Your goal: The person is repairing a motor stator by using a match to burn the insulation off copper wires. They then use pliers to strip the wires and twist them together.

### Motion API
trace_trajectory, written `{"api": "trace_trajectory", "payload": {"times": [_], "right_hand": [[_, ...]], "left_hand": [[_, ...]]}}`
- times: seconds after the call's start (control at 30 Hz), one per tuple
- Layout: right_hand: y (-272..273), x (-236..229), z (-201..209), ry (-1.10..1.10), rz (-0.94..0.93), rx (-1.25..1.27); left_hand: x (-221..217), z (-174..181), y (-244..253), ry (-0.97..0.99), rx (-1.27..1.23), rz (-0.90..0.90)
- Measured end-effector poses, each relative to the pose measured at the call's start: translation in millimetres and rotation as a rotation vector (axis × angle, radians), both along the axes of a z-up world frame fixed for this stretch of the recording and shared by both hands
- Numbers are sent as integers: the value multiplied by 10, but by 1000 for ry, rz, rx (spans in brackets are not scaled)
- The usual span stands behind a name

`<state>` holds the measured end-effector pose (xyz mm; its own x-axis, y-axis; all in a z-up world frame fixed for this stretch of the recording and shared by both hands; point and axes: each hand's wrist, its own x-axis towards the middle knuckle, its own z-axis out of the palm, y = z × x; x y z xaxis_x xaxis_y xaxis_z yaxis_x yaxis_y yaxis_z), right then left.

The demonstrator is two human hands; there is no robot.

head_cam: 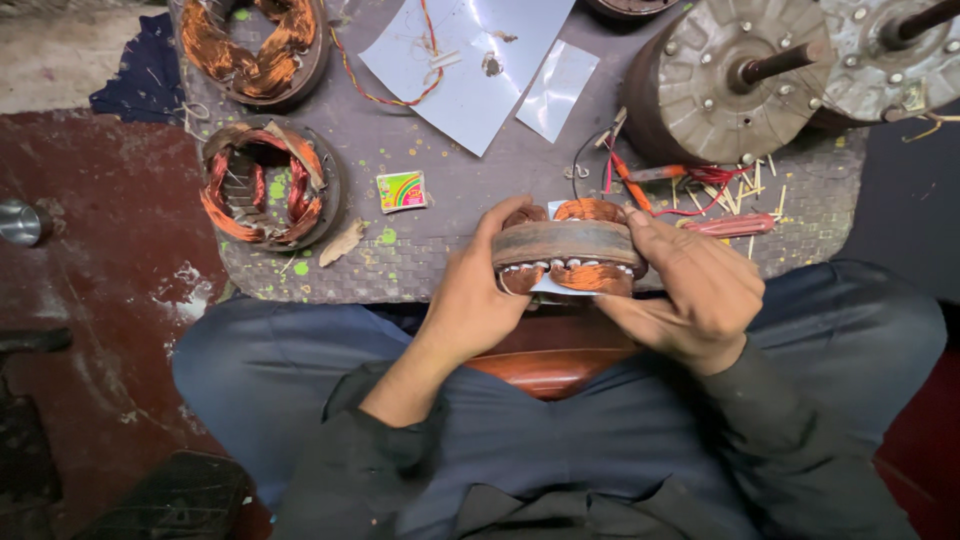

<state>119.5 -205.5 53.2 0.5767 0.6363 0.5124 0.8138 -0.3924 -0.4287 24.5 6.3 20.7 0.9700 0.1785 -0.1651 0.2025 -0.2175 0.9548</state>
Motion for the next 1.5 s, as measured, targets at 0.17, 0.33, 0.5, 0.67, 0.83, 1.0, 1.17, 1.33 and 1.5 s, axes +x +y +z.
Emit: {"api": "trace_trajectory", "payload": {"times": [0.17,0.33,0.5,0.67,0.83,1.0,1.17,1.33,1.5], "right_hand": [[-32,-2,2,89,-5,50],[-94,8,-24,176,-7,72],[4,15,-152,234,-121,106],[106,-31,-233,389,-216,53],[76,0,-260,746,-150,103],[67,-16,-346,838,-120,93],[76,-24,-349,887,-85,100],[69,4,-435,927,-142,95],[76,21,-597,914,-173,156]], "left_hand": [[14,74,38,39,-26,-49],[9,100,51,71,-34,-70],[78,185,77,-39,56,-24],[161,429,55,429,-140,135],[116,522,120,427,-26,174],[13,330,187,48,264,189],[-14,280,213,160,198,201],[28,352,226,331,23,224],[48,221,198,112,245,226]]}}
